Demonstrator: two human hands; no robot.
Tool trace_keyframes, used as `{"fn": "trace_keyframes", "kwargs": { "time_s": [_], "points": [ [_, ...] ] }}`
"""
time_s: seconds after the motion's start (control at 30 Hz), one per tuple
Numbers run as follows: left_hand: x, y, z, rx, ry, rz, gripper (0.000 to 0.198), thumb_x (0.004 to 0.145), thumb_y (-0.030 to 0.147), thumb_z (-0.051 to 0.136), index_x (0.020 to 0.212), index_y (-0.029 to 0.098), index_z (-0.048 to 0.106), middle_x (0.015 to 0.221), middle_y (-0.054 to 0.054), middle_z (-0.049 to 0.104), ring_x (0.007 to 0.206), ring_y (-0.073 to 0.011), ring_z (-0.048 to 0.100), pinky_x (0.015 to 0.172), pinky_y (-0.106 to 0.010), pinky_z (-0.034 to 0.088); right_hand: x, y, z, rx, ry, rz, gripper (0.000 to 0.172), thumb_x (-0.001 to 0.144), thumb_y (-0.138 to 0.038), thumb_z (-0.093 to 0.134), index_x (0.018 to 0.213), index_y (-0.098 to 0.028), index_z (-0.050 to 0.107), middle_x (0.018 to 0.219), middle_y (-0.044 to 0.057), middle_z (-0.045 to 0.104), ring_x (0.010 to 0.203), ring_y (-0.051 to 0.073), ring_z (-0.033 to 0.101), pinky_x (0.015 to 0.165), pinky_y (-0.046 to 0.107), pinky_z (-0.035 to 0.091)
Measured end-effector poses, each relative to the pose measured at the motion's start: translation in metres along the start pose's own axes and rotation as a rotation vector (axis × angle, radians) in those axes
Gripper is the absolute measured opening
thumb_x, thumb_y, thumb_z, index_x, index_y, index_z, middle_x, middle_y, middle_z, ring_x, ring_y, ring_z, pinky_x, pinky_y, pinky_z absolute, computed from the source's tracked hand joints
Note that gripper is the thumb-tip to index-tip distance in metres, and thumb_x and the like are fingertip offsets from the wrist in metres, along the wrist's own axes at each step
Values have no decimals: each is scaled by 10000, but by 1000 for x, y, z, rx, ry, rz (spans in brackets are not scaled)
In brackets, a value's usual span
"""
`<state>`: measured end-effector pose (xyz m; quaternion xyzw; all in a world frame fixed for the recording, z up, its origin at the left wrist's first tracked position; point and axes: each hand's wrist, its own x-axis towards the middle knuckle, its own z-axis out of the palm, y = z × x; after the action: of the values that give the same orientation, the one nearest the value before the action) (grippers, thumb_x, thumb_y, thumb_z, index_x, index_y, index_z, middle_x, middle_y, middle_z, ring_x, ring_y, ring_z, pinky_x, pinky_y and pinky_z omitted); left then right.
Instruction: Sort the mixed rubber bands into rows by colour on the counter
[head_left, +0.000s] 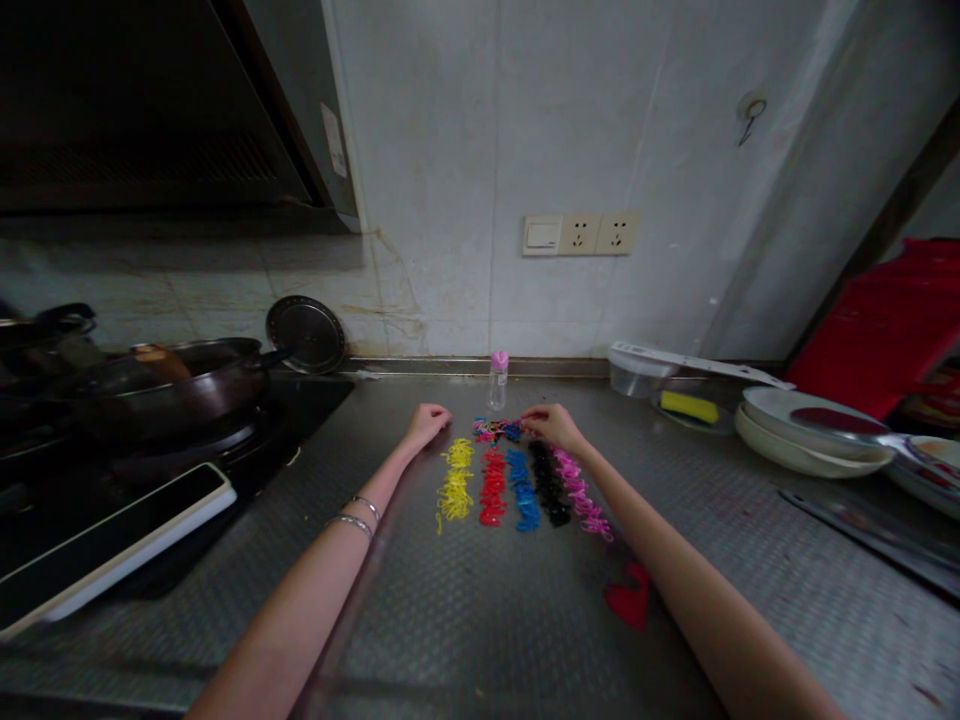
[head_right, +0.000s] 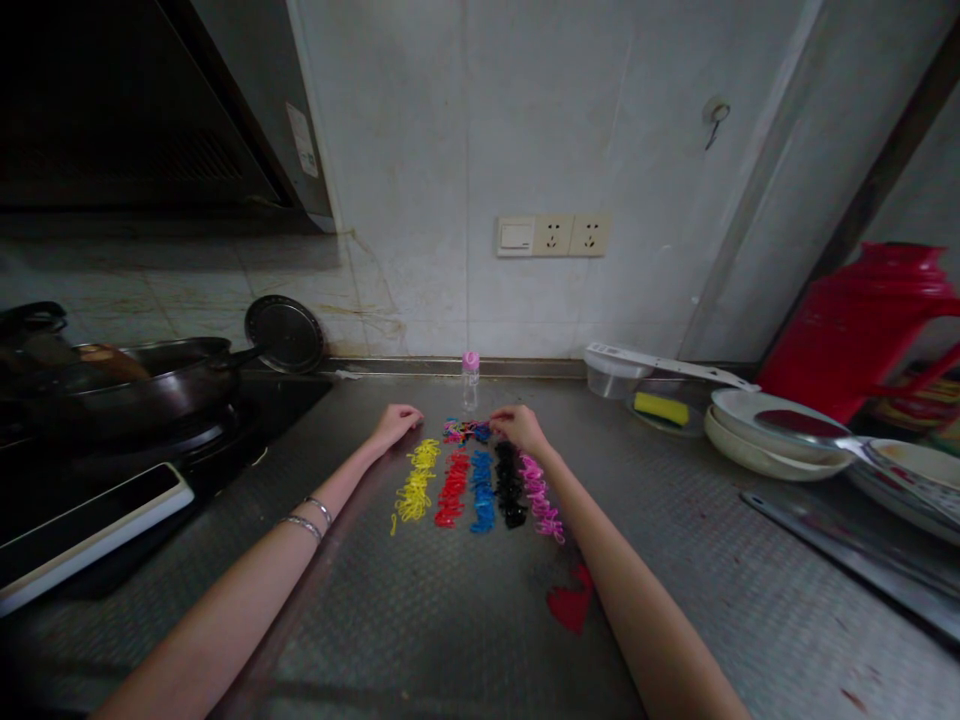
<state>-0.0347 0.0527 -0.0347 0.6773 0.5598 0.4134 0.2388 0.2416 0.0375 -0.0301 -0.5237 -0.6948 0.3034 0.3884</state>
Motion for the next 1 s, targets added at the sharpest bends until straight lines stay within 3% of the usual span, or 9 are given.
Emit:
{"fn": "trace_keyframes", "kwargs": {
  "time_s": [0.23, 0.47, 0.6, 0.73, 0.9, 1.0],
  "points": [
    [0, 3, -1, -11, -14, -15, 236, 666, 253, 485, 694, 106, 667, 524, -20, 575, 518, -111, 504, 519, -208, 355, 1, 1, -16, 84, 43, 16, 232, 689, -194, 563, 883, -109, 657, 686, 52, 671, 586, 124, 598, 560, 220, 492],
    [1, 11, -4, 28, -20, -40, 262, 691, 250, 464, 742, 95, 669, 563, -30, 604, 528, -108, 518, 528, -202, 378, 0, -4, -31, 72, -7, 59, 252, 704, -162, 544, 925, -94, 644, 732, 69, 676, 591, 114, 593, 524, 184, 479],
    [2, 24, -4, 61, -44, 81, 233, 679, 225, 489, 749, 94, 669, 712, -61, 659, 656, -130, 574, 632, -213, 422, -2, -5, -51, -25, -62, 76, 233, 686, -149, 552, 887, -90, 655, 716, 61, 673, 588, 115, 588, 512, 181, 472],
    [-1, 44, 2, 160, -158, 230, 238, 688, 219, 492, 789, 103, 673, 776, -63, 670, 711, -138, 588, 676, -220, 429, -8, -7, -70, -96, -164, 152, 239, 641, -152, 601, 865, -106, 668, 726, 58, 677, 597, 120, 587, 511, 184, 469],
    [-9, 64, 11, 403, -286, 352, 231, 689, 225, 512, 828, 153, 682, 795, -43, 670, 708, -133, 581, 674, -217, 423, -16, -11, -76, -94, -342, 246, 267, 628, -189, 625, 886, -132, 661, 807, 60, 677, 676, 131, 600, 528, 176, 469],
    [-14, 70, 13, 511, -362, 367, 224, 690, 222, 520, 839, 189, 683, 811, -35, 670, 728, -136, 582, 679, -214, 419, -17, -12, -76, -112, -386, 251, 293, 628, -205, 619, 913, -147, 655, 832, 54, 673, 694, 130, 600, 524, 166, 459]
  ]
}}
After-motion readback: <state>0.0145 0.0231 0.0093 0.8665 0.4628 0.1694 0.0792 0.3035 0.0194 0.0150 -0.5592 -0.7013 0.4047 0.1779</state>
